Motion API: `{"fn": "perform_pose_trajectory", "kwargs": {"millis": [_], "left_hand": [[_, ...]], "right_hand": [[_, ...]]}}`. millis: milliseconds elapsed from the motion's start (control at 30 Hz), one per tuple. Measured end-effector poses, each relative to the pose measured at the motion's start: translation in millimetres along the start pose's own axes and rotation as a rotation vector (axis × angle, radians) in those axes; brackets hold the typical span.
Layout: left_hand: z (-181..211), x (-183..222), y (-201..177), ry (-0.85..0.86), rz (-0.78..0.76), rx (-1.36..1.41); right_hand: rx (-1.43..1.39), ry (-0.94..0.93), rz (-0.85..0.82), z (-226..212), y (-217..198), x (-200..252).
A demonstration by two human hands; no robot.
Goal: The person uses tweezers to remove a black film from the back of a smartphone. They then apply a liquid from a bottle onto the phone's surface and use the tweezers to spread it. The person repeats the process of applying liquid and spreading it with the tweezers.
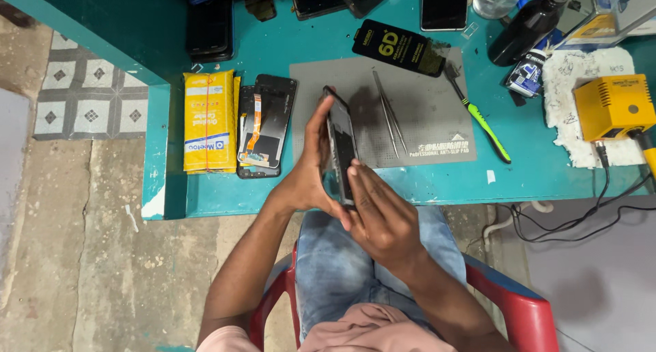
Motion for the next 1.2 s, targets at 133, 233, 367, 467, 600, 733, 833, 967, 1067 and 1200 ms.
{"fn": "perform_pose_trajectory", "kwargs": {"millis": [133, 233, 367, 467, 600, 733, 833, 967, 1067, 1200], "left_hand": [[0, 2, -8, -0.059, 0.004, -0.086], [0, 3, -12, -0.078, -0.02, -0.067], [-2, 10, -15, -0.085, 0.015, 0.061], [-3, 12, -18, -0.004, 0.067, -0.032], [-7, 12, -15, 0.009, 0.126, -0.104], [-13, 7, -9, 0.137, 0.093, -0.155], [-16, 9, -12, 0.094, 0.099, -0.126], [-17, 13, -7, 0.075, 0.139, -0.115], [-15, 10, -7, 0.197, 0.161, -0.099], [-14, 12, -12, 0.231, 0.175, -0.108]], "right_hand": [[0.021, -0.042, -0.064, -2, 3, 3], [0.01, -0.048, -0.115, -6, 3, -1], [-0.048, -0.052, -0.213, -9, -9, -12], [-0.205, -0.1, -0.268, 7, -30, -23], [0.018, 0.096, -0.104, 53, -65, -25], [0.121, 0.406, 0.274, 115, -88, -39], [0.148, 0.475, 0.346, 167, -95, -56], [0.276, 0.588, 0.224, 217, -86, -54], [0.591, 0.43, 0.138, 238, -65, -53], [0.621, 0.452, 0.124, 266, -48, -46]]}}
Point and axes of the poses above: each hand's wrist, its own x-axis away from the middle knuckle, its own y-axis out of the palm, z = x × y, the point moved 1 cm from there along -x, towards the middle knuckle, and after that the axes turned 5 degrees about x, right-handed, at the moved point
